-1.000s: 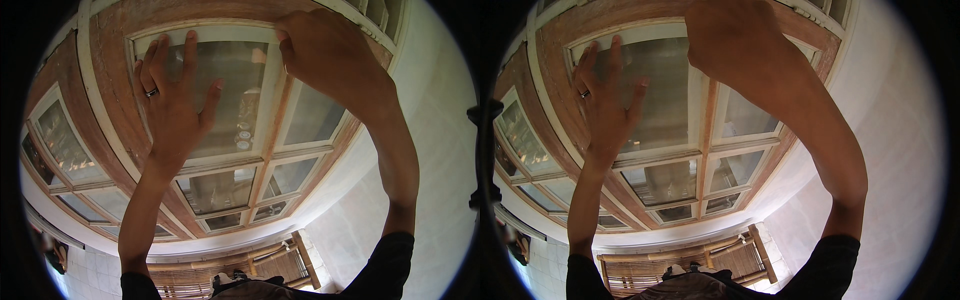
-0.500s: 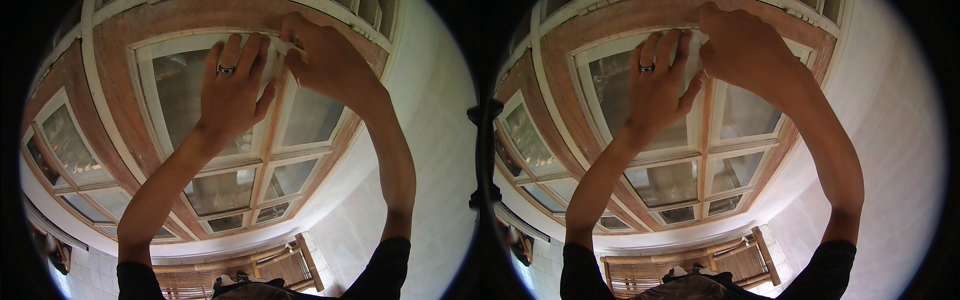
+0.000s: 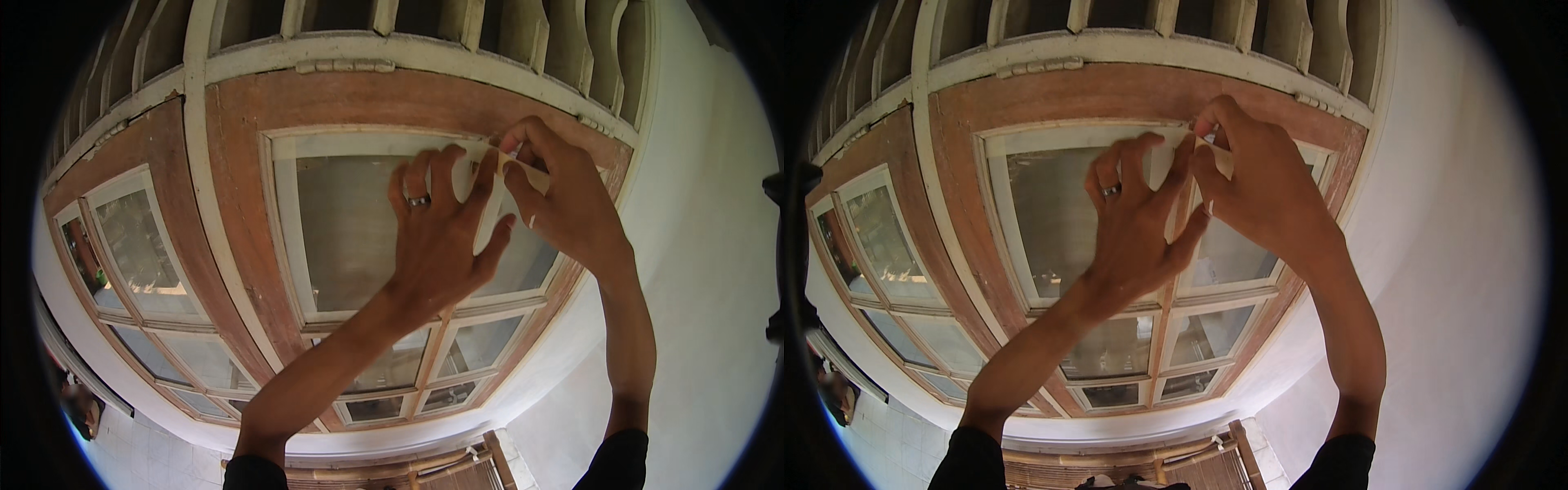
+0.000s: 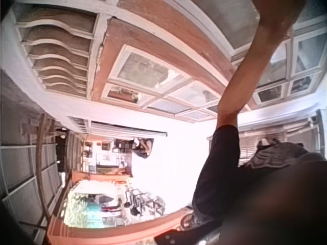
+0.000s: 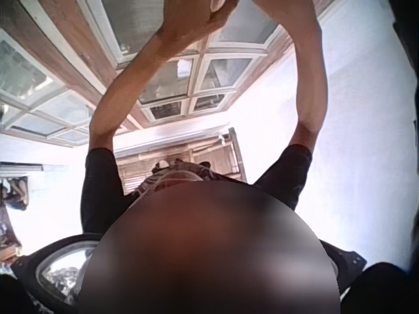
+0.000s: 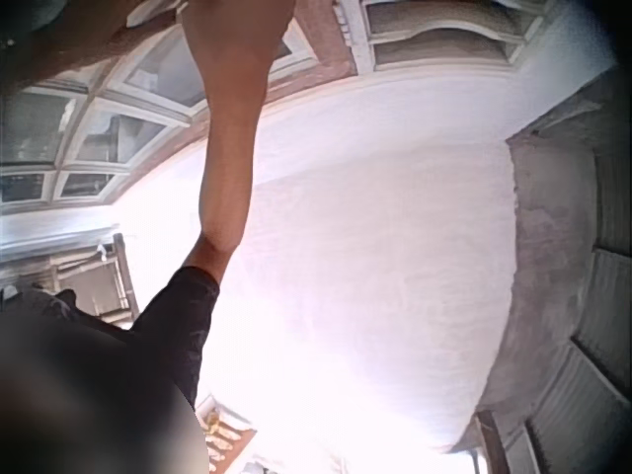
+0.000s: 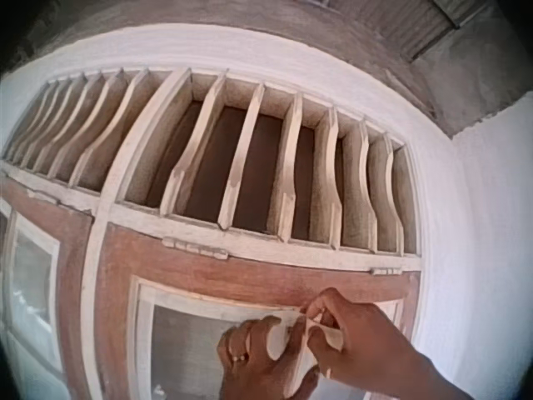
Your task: The person applies masking tape along the edges of a wooden window frame to protect the glass and adjacent surfaces. They then use sandpaper to smooth the wooden frame around the taped areas.
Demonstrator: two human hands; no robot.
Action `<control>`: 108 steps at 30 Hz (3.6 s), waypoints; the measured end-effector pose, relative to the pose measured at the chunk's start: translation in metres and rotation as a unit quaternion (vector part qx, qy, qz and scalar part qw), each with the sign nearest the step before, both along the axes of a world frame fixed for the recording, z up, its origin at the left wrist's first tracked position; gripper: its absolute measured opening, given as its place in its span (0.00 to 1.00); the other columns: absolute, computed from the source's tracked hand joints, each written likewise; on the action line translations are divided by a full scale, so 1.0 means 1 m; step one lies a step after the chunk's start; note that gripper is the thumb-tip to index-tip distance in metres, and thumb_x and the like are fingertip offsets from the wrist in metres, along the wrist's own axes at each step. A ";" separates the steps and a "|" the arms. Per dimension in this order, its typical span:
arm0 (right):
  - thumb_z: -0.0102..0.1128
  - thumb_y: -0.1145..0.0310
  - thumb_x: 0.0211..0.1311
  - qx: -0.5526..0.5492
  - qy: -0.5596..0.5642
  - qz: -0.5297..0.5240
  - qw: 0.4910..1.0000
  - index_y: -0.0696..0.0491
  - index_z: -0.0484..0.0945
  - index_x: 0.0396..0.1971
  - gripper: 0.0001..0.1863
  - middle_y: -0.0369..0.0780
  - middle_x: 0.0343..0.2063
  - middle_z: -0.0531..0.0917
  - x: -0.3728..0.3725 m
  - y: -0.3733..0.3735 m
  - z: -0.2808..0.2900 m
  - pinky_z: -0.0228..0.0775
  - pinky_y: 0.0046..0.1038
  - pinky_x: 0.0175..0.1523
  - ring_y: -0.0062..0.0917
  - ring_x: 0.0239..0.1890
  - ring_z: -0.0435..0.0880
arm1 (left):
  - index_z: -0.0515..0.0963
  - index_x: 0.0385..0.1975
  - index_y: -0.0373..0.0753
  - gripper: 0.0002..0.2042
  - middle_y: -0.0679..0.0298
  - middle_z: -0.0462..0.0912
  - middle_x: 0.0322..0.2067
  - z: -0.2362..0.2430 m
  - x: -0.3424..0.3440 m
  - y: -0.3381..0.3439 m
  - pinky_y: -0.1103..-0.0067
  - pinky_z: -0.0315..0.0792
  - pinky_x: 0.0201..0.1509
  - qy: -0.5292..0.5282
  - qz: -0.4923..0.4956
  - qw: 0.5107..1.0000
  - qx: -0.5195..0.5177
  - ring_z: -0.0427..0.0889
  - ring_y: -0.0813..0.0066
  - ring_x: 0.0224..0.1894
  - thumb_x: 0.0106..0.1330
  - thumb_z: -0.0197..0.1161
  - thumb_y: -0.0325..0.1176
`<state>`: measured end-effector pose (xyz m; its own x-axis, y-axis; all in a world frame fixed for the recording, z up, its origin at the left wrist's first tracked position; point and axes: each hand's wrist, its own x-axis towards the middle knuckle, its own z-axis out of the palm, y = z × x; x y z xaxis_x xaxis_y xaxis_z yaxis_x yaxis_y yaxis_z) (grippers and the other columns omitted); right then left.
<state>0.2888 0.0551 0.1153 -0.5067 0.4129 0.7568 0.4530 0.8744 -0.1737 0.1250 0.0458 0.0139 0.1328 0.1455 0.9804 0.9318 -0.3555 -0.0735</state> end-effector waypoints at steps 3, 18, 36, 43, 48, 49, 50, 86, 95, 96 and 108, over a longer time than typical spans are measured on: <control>0.63 0.78 0.70 -0.053 -0.017 -0.008 0.998 0.57 0.78 0.46 0.08 0.38 0.29 0.79 0.002 -0.004 0.005 0.74 0.29 0.44 0.20 0.30 0.77 | 0.71 0.74 0.34 0.37 0.53 0.76 0.50 -0.005 0.028 -0.002 0.60 0.66 0.56 -0.123 -0.159 0.979 -0.042 0.75 0.58 0.52 0.64 0.74 0.36; 0.74 0.65 0.69 0.163 -0.267 -0.058 0.948 0.56 0.91 0.51 0.16 0.48 0.45 0.93 -0.063 -0.010 0.166 0.82 0.32 0.53 0.34 0.46 0.92 | 0.63 0.75 0.26 0.31 0.48 0.78 0.61 0.008 0.103 0.006 0.78 0.83 0.46 -0.477 -0.479 0.737 -0.004 0.90 0.70 0.48 0.78 0.67 0.29; 0.63 0.74 0.79 0.340 0.251 -0.150 0.894 0.59 0.87 0.58 0.14 0.35 0.41 0.88 0.030 -0.072 -0.028 0.72 0.18 0.41 0.13 0.35 0.81 | 0.53 0.76 0.32 0.33 0.55 0.76 0.53 0.008 0.109 0.017 0.71 0.87 0.55 -0.466 -0.611 0.640 0.015 0.89 0.65 0.50 0.79 0.65 0.28; 0.61 0.80 0.76 -0.031 0.611 -0.206 0.764 0.61 0.82 0.50 0.08 0.36 0.35 0.86 0.034 -0.059 -0.249 0.73 0.19 0.47 0.16 0.37 0.81 | 0.51 0.77 0.30 0.34 0.57 0.75 0.49 0.011 0.097 0.008 0.71 0.89 0.54 -0.464 -0.638 0.613 -0.049 0.87 0.70 0.49 0.79 0.64 0.28; 0.69 0.77 0.69 -0.032 0.403 -0.163 0.900 0.59 0.81 0.56 0.17 0.37 0.38 0.87 -0.053 -0.032 -0.342 0.76 0.23 0.50 0.20 0.38 0.84 | 0.46 0.76 0.31 0.32 0.56 0.75 0.49 0.022 0.099 -0.005 0.66 0.89 0.59 -0.484 -0.660 0.567 -0.090 0.80 0.75 0.50 0.80 0.56 0.24; 0.68 0.76 0.70 -0.072 0.373 -0.169 0.909 0.59 0.81 0.59 0.19 0.39 0.40 0.87 -0.071 -0.025 -0.339 0.76 0.25 0.50 0.23 0.38 0.85 | 0.45 0.76 0.32 0.32 0.56 0.75 0.49 0.025 0.099 -0.007 0.65 0.88 0.60 -0.492 -0.664 0.555 -0.096 0.80 0.75 0.50 0.80 0.56 0.23; 0.68 0.75 0.70 -0.042 0.350 -0.204 0.913 0.58 0.82 0.60 0.19 0.39 0.39 0.86 -0.082 -0.016 -0.329 0.76 0.27 0.48 0.24 0.37 0.84 | 0.44 0.76 0.32 0.32 0.56 0.75 0.48 0.028 0.099 -0.010 0.64 0.88 0.61 -0.499 -0.668 0.543 -0.100 0.79 0.75 0.50 0.80 0.55 0.23; 0.72 0.81 0.60 0.231 0.351 -0.222 0.880 0.56 0.86 0.61 0.26 0.37 0.28 0.83 -0.121 0.026 -0.150 0.78 0.26 0.39 0.22 0.30 0.82 | 0.47 0.79 0.39 0.32 0.52 0.82 0.62 0.042 0.095 -0.014 0.72 0.80 0.58 -0.530 -0.671 0.505 -0.122 0.80 0.68 0.54 0.79 0.54 0.22; 0.71 0.75 0.66 0.147 0.332 -0.192 0.911 0.55 0.79 0.69 0.30 0.36 0.37 0.83 -0.116 0.018 -0.152 0.75 0.29 0.45 0.23 0.37 0.82 | 0.48 0.78 0.38 0.32 0.51 0.82 0.62 0.040 0.094 -0.012 0.73 0.79 0.57 -0.531 -0.666 0.507 -0.132 0.80 0.67 0.56 0.79 0.55 0.24; 0.71 0.75 0.66 0.153 0.333 -0.192 0.910 0.55 0.79 0.69 0.30 0.36 0.37 0.83 -0.115 0.018 -0.152 0.75 0.28 0.44 0.22 0.37 0.82 | 0.48 0.78 0.38 0.32 0.51 0.82 0.62 0.040 0.094 -0.013 0.73 0.79 0.56 -0.535 -0.664 0.504 -0.137 0.80 0.67 0.56 0.79 0.55 0.24; 0.70 0.80 0.62 0.171 0.331 -0.241 0.896 0.57 0.87 0.57 0.22 0.39 0.30 0.86 -0.115 0.005 -0.144 0.79 0.23 0.37 0.22 0.30 0.84 | 0.48 0.79 0.39 0.32 0.53 0.81 0.63 0.042 0.092 -0.016 0.72 0.80 0.63 -0.535 -0.658 0.507 -0.157 0.79 0.67 0.59 0.81 0.54 0.25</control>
<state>0.1742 0.0605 -0.0283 0.2745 0.1505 0.9497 0.6886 0.6586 -0.3034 0.2166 0.0296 0.0562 -0.2656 0.7921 0.5495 -0.6792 -0.5583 0.4764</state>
